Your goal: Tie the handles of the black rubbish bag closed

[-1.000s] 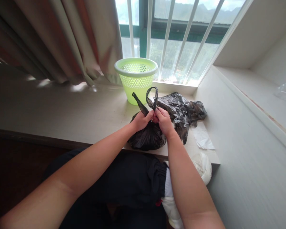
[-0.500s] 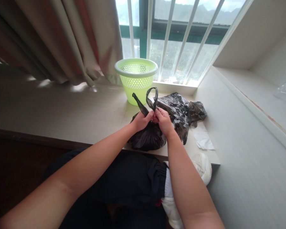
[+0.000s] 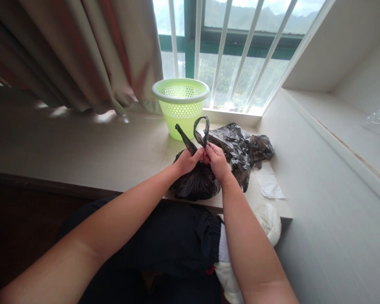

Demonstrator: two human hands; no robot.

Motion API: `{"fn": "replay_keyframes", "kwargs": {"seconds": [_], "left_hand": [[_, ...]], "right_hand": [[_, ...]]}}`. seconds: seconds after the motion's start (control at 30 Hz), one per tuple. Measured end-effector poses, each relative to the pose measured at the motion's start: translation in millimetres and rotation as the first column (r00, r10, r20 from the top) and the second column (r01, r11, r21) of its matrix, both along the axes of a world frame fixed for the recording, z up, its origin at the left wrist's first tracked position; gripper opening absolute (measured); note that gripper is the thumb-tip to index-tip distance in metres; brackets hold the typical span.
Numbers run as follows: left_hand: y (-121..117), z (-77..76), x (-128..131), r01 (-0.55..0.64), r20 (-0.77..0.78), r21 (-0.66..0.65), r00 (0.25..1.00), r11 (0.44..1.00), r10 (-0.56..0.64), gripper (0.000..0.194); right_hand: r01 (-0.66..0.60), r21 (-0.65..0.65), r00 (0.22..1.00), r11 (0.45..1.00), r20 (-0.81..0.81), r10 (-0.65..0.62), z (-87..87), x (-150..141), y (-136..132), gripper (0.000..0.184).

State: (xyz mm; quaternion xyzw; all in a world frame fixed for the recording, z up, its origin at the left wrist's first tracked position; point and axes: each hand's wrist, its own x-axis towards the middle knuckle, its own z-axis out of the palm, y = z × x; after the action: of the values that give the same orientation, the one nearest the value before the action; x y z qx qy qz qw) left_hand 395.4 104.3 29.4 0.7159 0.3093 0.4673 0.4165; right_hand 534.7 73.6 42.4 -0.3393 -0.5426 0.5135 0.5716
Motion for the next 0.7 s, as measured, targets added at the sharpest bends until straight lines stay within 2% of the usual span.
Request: {"fn": "replay_keyframes", "kwargs": {"seconds": [0.43, 0.7], "left_hand": [[3.2, -4.0, 0.4, -0.029, -0.003, 0.059, 1.0, 0.998, 0.029, 0.044], [2.3, -3.1, 0.5, 0.0, 0.011, 0.026, 1.0, 1.0, 0.0, 0.043]], "right_hand": [[-0.029, 0.008, 0.999, 1.0, -0.039, 0.03, -0.7, -0.2, 0.8, 0.048], [-0.021, 0.016, 1.0, 1.0, -0.009, 0.021, -1.2, 0.2, 1.3, 0.049]]}}
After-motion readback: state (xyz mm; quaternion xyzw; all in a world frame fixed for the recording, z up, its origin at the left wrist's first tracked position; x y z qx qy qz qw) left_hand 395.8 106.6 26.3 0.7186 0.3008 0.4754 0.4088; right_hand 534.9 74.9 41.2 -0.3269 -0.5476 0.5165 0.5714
